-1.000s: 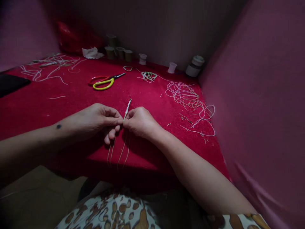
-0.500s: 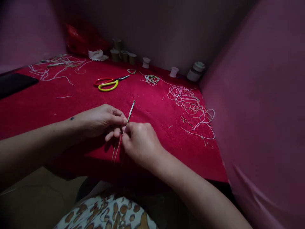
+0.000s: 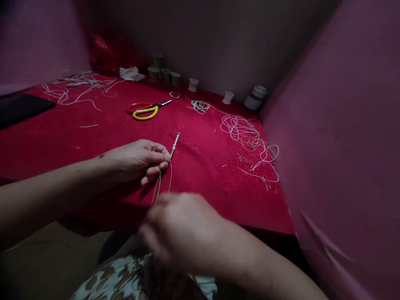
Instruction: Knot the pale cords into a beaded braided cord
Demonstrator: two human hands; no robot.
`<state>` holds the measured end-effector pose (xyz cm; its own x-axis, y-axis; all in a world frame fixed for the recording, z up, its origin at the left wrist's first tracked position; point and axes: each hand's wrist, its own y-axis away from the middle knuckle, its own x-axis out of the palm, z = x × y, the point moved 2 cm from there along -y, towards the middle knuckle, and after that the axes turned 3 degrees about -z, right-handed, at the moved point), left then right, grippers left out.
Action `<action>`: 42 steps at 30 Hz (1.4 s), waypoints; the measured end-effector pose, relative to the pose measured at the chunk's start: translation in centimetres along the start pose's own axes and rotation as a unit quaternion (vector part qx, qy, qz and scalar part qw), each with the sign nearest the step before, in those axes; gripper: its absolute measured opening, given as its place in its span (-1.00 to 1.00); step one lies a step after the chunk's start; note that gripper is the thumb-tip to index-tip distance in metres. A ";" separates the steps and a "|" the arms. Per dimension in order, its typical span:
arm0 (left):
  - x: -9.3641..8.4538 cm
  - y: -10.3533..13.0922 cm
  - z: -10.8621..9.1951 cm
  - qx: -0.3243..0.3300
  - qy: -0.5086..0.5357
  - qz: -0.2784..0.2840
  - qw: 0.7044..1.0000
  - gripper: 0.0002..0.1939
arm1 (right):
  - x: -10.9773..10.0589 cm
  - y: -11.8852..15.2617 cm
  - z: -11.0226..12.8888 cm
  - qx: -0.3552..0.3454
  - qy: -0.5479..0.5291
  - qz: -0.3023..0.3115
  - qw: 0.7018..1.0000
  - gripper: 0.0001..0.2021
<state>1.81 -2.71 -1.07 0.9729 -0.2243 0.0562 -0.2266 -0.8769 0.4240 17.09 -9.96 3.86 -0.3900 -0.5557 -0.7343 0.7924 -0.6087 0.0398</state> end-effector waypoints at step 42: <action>-0.6 -0.4 0.1 0.011 0.001 0.047 0.999 -0.71 | 0.3 1.4 -0.3 0.059 -0.084 0.143 0.984 -0.84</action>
<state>1.37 -2.23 -1.39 0.9475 -0.3049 0.0962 -0.3174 -0.8608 0.3978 18.20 -10.86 3.48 -0.2392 -0.7932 -0.5600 0.8250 -0.4702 0.3135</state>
